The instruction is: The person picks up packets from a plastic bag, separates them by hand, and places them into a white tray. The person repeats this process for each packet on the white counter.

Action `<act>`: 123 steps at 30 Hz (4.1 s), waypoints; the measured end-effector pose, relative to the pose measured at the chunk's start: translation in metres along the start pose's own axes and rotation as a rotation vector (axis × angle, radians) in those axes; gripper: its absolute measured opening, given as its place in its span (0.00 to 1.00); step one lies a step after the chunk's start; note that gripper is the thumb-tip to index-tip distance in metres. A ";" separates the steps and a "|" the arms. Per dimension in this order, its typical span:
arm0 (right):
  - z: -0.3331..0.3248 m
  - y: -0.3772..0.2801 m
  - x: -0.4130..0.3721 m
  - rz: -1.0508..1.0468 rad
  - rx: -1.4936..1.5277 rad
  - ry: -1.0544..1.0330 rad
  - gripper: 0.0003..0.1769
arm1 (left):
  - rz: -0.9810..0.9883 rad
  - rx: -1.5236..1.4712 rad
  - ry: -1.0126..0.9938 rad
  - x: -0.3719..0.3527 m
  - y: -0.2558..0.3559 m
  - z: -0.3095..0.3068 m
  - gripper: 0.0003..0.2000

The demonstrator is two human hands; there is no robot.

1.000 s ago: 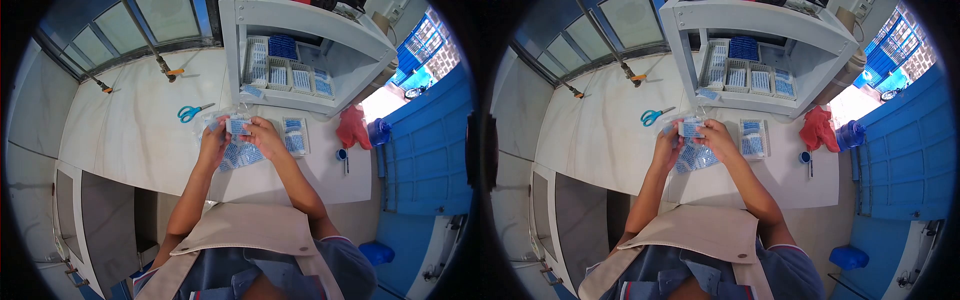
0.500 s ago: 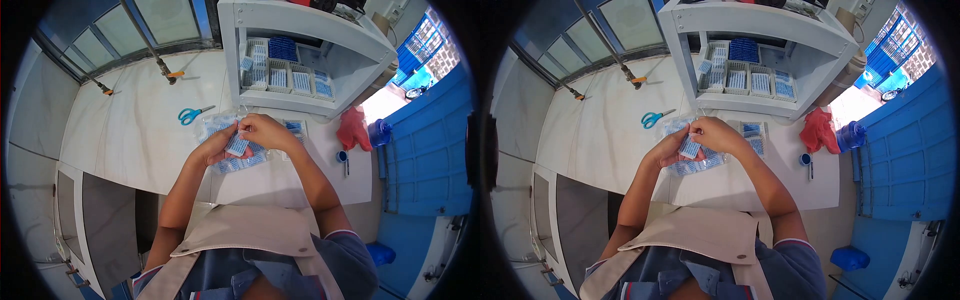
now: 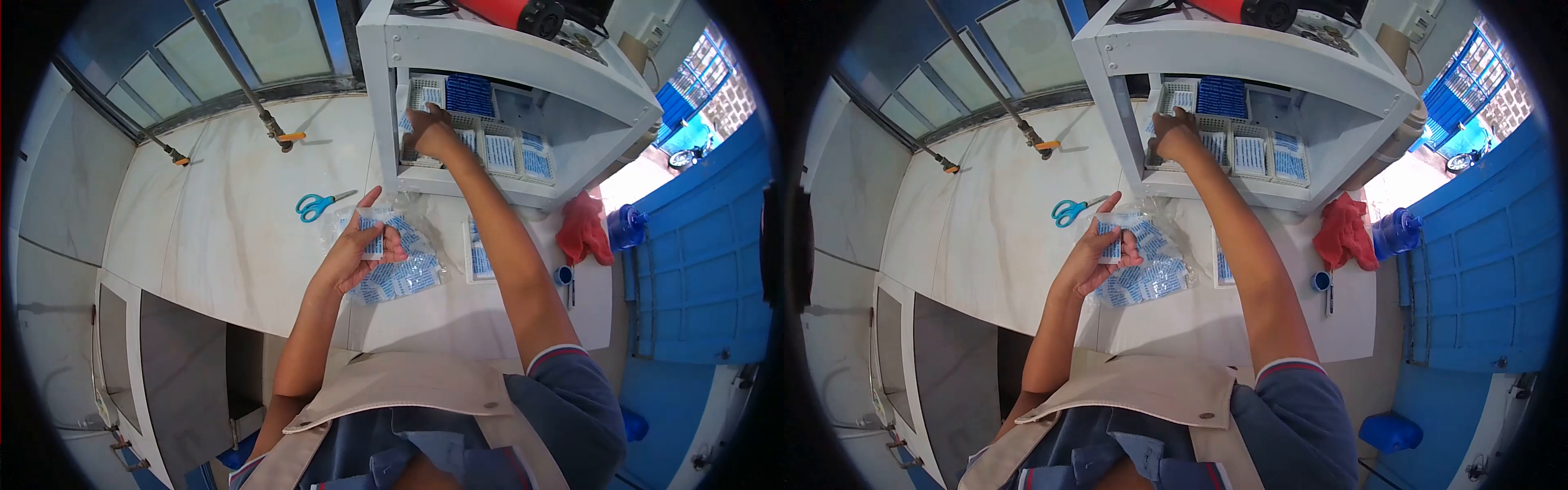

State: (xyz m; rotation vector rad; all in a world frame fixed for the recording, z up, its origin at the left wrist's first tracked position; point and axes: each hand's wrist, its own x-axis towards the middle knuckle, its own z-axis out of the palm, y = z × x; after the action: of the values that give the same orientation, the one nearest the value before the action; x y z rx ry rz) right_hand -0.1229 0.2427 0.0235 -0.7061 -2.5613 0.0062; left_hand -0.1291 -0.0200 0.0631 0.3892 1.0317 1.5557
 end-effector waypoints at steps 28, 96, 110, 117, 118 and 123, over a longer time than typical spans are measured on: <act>-0.101 -0.136 -0.179 0.042 0.735 -0.513 0.17 | 0.203 -0.078 0.280 -0.025 -0.057 -0.004 0.23; -0.037 -0.067 -0.176 0.232 1.359 -0.686 0.12 | -0.280 0.170 -0.027 -0.019 -0.035 -0.025 0.22; -0.039 -0.119 -0.203 0.330 1.186 -0.179 0.14 | -0.007 0.068 0.071 -0.026 -0.056 -0.028 0.24; -0.043 -0.091 -0.164 0.162 0.804 0.099 0.13 | 0.073 -0.149 0.016 -0.029 -0.064 -0.054 0.22; -0.039 -0.085 -0.155 0.093 0.691 0.144 0.12 | 0.057 -0.167 0.060 -0.031 -0.060 -0.051 0.19; -0.036 -0.057 -0.134 0.297 1.044 -0.201 0.05 | 0.089 -0.126 0.155 -0.040 -0.043 -0.055 0.11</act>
State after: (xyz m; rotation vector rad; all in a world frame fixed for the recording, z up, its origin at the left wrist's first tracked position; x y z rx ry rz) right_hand -0.0337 0.1241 0.0030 -0.6350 -2.1381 1.4340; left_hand -0.1312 -0.0809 0.0104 0.2331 1.0397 1.7425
